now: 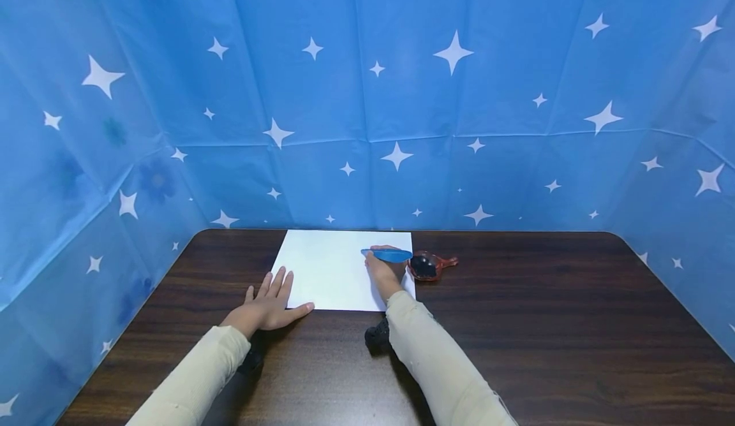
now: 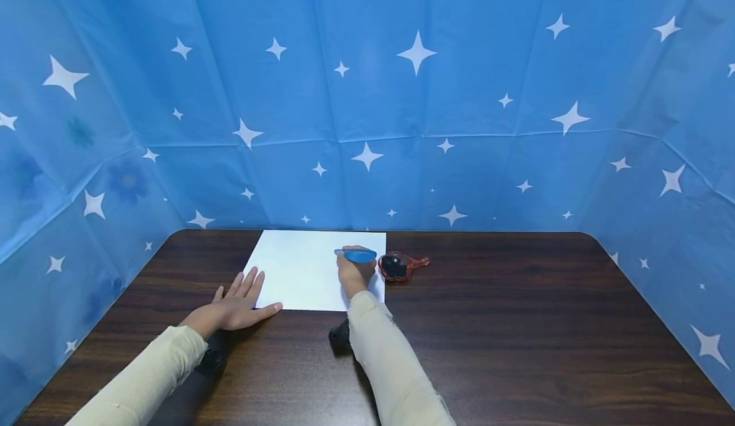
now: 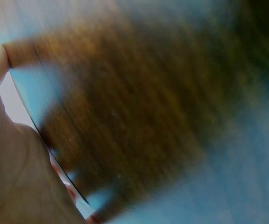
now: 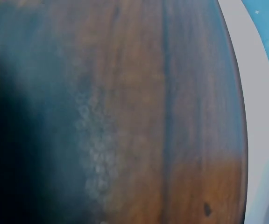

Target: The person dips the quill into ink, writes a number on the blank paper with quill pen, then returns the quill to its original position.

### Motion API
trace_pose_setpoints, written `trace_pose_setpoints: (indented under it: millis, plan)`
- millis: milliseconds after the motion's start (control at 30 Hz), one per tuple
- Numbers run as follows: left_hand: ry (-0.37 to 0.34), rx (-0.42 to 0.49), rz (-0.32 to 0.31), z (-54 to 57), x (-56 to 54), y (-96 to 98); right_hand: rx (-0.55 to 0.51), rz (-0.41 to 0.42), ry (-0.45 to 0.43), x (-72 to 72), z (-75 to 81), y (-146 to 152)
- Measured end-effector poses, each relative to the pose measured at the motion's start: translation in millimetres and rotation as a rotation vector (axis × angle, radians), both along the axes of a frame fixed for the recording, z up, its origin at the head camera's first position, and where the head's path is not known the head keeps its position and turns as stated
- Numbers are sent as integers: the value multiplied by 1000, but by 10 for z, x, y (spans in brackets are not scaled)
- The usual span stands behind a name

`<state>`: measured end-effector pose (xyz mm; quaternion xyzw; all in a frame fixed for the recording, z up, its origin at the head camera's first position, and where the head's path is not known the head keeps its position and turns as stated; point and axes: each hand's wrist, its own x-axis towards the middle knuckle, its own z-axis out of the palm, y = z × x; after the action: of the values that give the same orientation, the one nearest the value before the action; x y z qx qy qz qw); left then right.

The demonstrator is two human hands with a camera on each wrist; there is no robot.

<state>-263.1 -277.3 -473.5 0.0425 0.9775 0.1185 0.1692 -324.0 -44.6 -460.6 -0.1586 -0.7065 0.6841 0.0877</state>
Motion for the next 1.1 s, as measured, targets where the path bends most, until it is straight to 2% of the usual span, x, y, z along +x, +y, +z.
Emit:
trace_pose_setpoints:
  millis: [133,333,467,633,900,1100]
  plan:
    - [-1,0,1,-8,0,2,31,19,-13,2,-2,21]
    - [-5,10,4,-8,8,14,3,42,-29,10,0,22]
    - [-11,17,-1,54,41,38,-21,58,-31,13,-11,12]
    - [-28,13,0,109,61,50,22,92,-40,14,-21,11]
    - [-13,7,3,7,4,4,25,124,-24,45,-32,-9]
    - [0,5,4,5,20,6,36,171,7,71,-31,-23]
